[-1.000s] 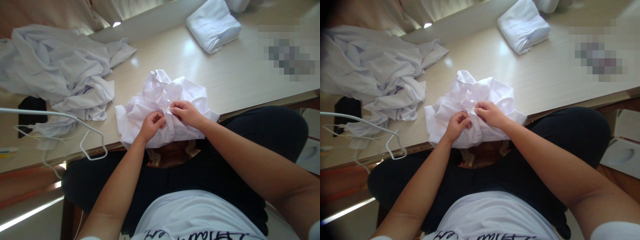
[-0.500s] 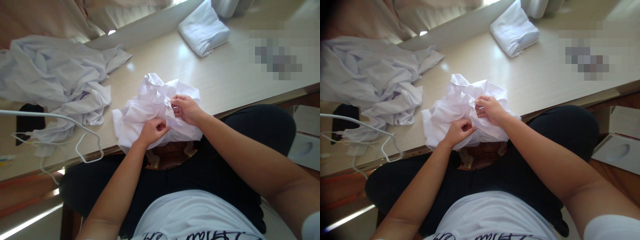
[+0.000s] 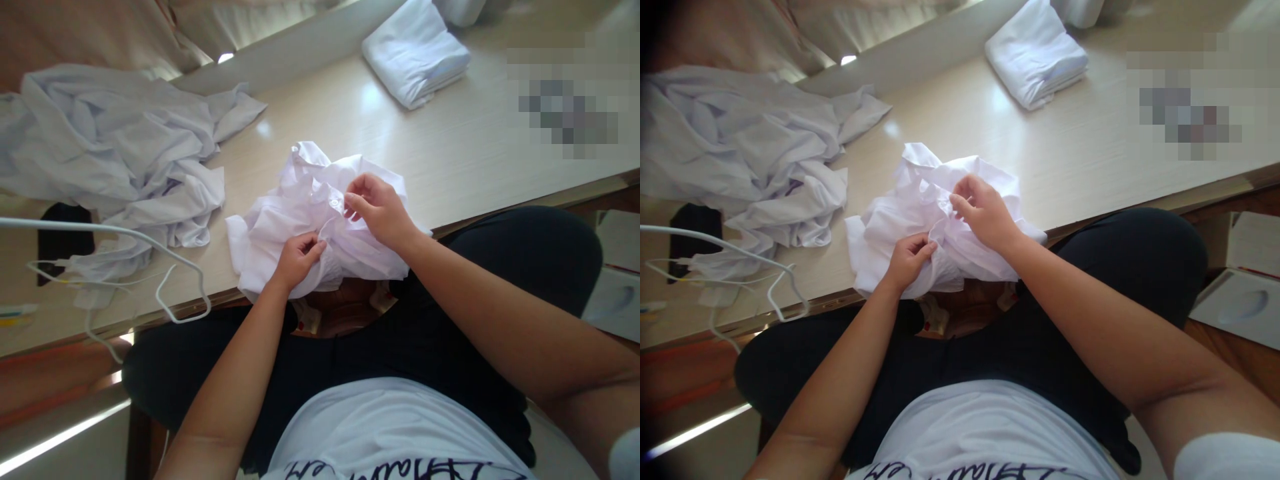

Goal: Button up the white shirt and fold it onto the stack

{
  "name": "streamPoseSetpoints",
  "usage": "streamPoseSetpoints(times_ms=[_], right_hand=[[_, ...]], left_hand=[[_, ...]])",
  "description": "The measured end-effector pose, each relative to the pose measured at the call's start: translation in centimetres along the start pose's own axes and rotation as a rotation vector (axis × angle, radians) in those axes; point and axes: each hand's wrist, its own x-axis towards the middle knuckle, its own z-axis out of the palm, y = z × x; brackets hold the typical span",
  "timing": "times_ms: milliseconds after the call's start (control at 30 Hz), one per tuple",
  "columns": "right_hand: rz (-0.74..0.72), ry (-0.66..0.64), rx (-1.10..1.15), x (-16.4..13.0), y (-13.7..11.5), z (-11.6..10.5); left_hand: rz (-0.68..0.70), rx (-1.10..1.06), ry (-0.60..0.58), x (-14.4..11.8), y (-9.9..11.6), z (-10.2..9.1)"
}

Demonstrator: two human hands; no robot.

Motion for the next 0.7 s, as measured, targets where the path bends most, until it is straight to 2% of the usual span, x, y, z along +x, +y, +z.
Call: streamPoseSetpoints(times_ms=[33, 100, 200, 267, 467, 600, 700], right_hand=[[-0.081, 0.034, -0.137, -0.4, -0.9, -0.2], [-0.172, -0.001, -0.392, -1.4, -2.6, -0.8], [-0.157, -0.245, -0.623, -2.5, -3.8, -1.8], [-0.126, -0.351, -0.709, -2.8, -3.1, -2.4], [-0.040, -0.334, -0.770, -2.9, 1.3, -3.1], [-0.065, -0.355, -0.822, -2.6, 1.4, -3.0], [-0.063, -0.411, -0.752, -2.2, 0.7, -3.1]], left_hand=[[0.003, -0.001, -0.002, 0.0, -0.1, 0.0], [0.009, 0.006, 0.003, 0.0, -0.1, -0.1], [0.005, 0.012, 0.012, 0.0, 0.0, -0.2], [-0.001, 0.012, 0.028, 0.0, 0.1, -0.2], [0.025, 0.038, 0.078, 0.2, 0.3, -0.3], [0.024, 0.019, 0.090, 0.5, 0.2, -0.4], [0.020, -0.003, 0.108, 0.6, 0.1, -0.4]])
